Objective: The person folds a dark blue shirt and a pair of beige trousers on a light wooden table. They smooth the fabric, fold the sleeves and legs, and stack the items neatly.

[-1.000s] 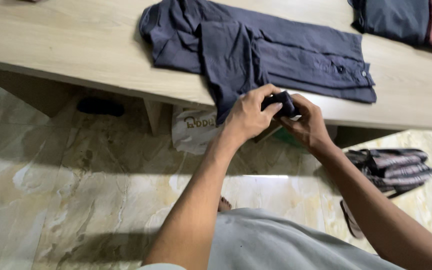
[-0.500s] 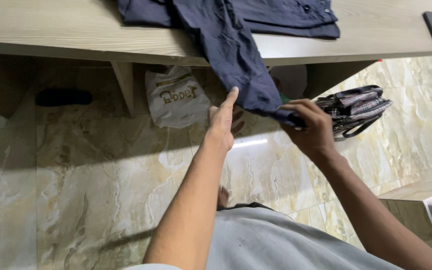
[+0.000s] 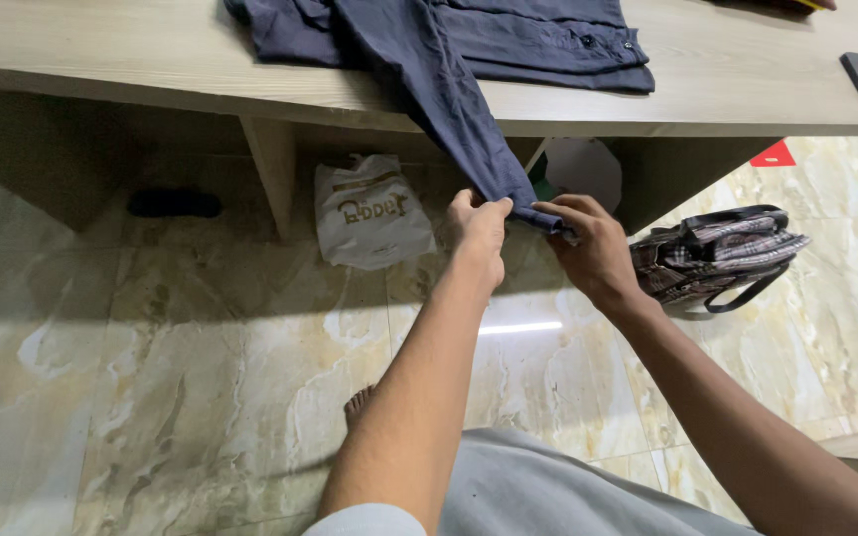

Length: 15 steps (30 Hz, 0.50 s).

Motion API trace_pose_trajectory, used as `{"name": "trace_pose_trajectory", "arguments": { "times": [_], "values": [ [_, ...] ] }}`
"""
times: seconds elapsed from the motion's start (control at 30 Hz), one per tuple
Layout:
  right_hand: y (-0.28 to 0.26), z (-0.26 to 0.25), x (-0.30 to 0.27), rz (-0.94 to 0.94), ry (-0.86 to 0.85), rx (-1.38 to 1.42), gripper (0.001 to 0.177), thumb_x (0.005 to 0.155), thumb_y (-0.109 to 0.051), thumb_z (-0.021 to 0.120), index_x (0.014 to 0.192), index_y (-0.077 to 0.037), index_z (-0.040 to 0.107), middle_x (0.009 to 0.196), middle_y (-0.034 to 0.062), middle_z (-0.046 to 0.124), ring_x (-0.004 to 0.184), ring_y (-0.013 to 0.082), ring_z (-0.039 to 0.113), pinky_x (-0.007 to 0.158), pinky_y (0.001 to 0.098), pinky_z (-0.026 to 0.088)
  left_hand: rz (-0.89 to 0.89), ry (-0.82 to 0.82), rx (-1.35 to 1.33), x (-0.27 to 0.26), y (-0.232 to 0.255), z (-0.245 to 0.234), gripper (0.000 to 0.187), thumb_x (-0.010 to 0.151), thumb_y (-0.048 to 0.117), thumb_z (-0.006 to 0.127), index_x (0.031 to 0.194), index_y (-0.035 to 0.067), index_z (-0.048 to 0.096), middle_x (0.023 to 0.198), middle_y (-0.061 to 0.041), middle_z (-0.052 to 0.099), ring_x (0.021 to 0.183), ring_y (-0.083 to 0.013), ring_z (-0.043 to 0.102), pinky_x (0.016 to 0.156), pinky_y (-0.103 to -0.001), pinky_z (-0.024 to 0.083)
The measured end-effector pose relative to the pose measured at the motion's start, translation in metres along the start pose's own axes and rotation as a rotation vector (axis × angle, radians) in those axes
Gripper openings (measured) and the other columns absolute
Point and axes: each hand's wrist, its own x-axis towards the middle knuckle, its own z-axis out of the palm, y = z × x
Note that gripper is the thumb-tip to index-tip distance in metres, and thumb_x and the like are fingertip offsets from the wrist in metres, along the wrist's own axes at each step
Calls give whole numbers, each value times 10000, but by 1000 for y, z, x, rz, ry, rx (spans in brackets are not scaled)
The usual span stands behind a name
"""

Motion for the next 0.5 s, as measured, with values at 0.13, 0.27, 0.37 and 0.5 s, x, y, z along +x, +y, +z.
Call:
{"name": "trace_pose_trajectory", "arguments": {
  "times": [0.13, 0.27, 0.37, 0.5],
  "values": [
    [18, -1, -11, 242, -560, -33, 603, 898, -183, 742, 1470, -211, 553, 1240, 122, 703, 1081, 283, 706, 928, 414, 588, 58, 87, 140, 6, -26, -9, 629, 780, 12, 736, 1369, 72, 522, 1311, -131, 604, 1190, -271, 600, 1010, -379, 486],
    [36, 8, -21, 220, -867, -25, 600, 919, -326, 702, 1490, -244, 535, 1313, 97, 726, 1129, 249, 737, 963, 384, 591, 84, 226, 432, 20, -44, -44, 546, 779, 125, 746, 1300, 45, 603, 1300, -178, 649, 1198, -294, 623, 1012, -386, 498],
    [54, 11, -16, 200, -805, 96, 593, 923, -337, 688, 1474, -185, 532, 1348, 96, 705, 1158, 255, 717, 974, 404, 580, 134, 309, 405, 38, -36, -58, 438, 818, 168, 692, 1235, 41, 650, 1235, -173, 691, 1147, -286, 655, 977, -387, 515],
    [70, 16, 23, 214, -647, 310, 526, 962, -335, 623, 1445, -139, 553, 1407, 75, 636, 1215, 256, 661, 1014, 405, 548, 342, 370, 305, 84, 13, -57, 251, 886, 153, 615, 1082, 59, 741, 1049, -98, 760, 947, -189, 699, 846, -337, 537]
  ]
}}
